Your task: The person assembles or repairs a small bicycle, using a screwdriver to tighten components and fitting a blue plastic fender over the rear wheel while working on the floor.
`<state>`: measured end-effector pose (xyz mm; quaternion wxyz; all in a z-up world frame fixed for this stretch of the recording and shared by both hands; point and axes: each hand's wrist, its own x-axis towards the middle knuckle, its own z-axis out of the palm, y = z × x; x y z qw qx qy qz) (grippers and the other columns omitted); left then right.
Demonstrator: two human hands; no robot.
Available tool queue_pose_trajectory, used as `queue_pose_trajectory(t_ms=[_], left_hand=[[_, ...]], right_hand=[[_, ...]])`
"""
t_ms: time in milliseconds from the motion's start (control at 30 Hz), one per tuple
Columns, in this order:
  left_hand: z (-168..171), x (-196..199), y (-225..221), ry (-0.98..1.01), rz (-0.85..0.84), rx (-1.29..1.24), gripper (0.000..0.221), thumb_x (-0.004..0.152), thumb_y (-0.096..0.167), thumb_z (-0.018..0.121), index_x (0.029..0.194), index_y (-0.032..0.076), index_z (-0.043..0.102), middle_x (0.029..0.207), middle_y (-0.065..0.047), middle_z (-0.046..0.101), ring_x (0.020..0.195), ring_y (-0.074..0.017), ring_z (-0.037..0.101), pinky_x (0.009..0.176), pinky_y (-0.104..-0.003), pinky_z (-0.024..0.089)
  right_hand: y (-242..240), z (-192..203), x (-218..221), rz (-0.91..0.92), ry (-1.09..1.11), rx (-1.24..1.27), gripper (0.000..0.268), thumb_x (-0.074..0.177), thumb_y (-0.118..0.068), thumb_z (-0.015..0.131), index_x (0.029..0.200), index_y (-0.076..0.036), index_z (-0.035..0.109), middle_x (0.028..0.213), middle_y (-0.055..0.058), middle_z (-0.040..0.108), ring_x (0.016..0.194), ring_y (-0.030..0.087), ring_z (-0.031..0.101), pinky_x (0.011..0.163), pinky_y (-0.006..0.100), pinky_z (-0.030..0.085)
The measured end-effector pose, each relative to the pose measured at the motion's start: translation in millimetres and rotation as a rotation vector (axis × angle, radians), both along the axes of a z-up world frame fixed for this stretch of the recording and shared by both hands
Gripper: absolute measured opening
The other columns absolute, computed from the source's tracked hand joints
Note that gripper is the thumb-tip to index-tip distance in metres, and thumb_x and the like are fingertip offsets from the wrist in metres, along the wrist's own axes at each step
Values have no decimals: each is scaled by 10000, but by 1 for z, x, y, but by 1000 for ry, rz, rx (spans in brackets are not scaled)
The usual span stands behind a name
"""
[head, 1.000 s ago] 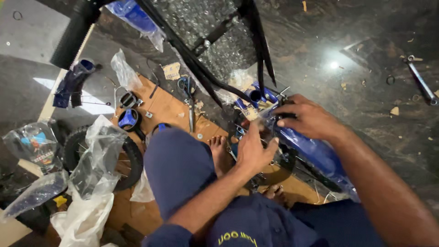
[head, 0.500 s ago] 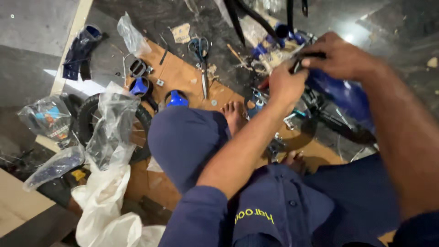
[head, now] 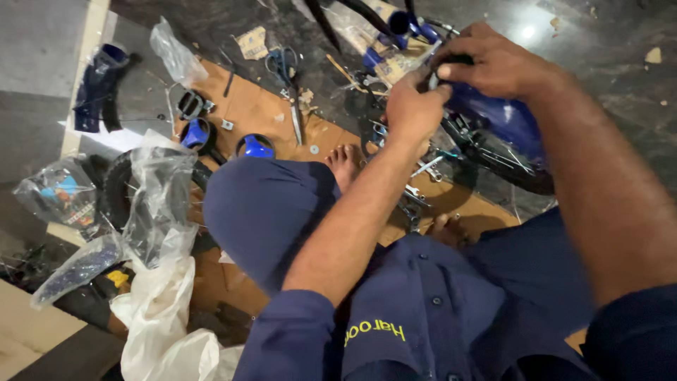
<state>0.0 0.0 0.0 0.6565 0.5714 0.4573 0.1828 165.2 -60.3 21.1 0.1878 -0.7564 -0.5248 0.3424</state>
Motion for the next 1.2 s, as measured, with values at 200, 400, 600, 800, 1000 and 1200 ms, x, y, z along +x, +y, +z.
queue_pose_trajectory(t_ms=[200, 400, 600, 800, 1000, 1200], left_hand=[[-17, 5, -1, -78, 31, -34, 431, 826, 70, 708, 1238, -60, 703, 1015, -162, 761, 898, -213, 693, 798, -320, 541], [-57, 11, 2, -294, 112, -278, 497, 805, -57, 679, 1295, -124, 630, 1154, -166, 725, 1032, -208, 674, 921, -273, 500], [-59, 6, 5, -367, 121, -381, 523, 857, -65, 689, 1354, -100, 531, 1139, -176, 713, 989, -183, 670, 876, -279, 520], [-49, -8, 10, -268, 112, -354, 524, 842, -58, 725, 1293, -25, 459, 1094, -209, 726, 940, -202, 653, 788, -308, 510], [-20, -22, 22, -266, -58, -232, 531, 891, 67, 744, 1328, -14, 454, 1218, -201, 685, 1079, -219, 670, 899, -322, 547], [89, -97, 25, -69, -460, 233, 419, 987, 238, 723, 1303, 20, 557, 1213, -135, 717, 1125, -172, 703, 939, -336, 582]], right_hand=[[-3, 1, 8, 101, -56, 158, 343, 953, -291, 744, 1277, -181, 733, 1231, 189, 597, 1181, 388, 575, 1013, 469, 466], [-3, -3, 5, 77, -85, 245, 339, 888, -279, 810, 1217, -204, 777, 1201, 170, 624, 1144, 371, 597, 975, 462, 486], [-2, -7, 8, 76, -52, 189, 371, 931, -316, 787, 1278, -197, 735, 1213, 188, 588, 1166, 375, 575, 992, 454, 478], [6, -8, 7, 97, -43, 13, 398, 923, -323, 758, 1305, -216, 723, 1168, 202, 536, 1123, 386, 563, 961, 470, 472], [3, -8, 7, 67, -33, 42, 379, 913, -307, 783, 1272, -193, 737, 1169, 189, 529, 1138, 369, 563, 951, 479, 480], [-2, -18, 9, 67, -9, 105, 405, 927, -311, 795, 1291, -151, 717, 1309, 181, 535, 1228, 372, 551, 1008, 496, 480]])
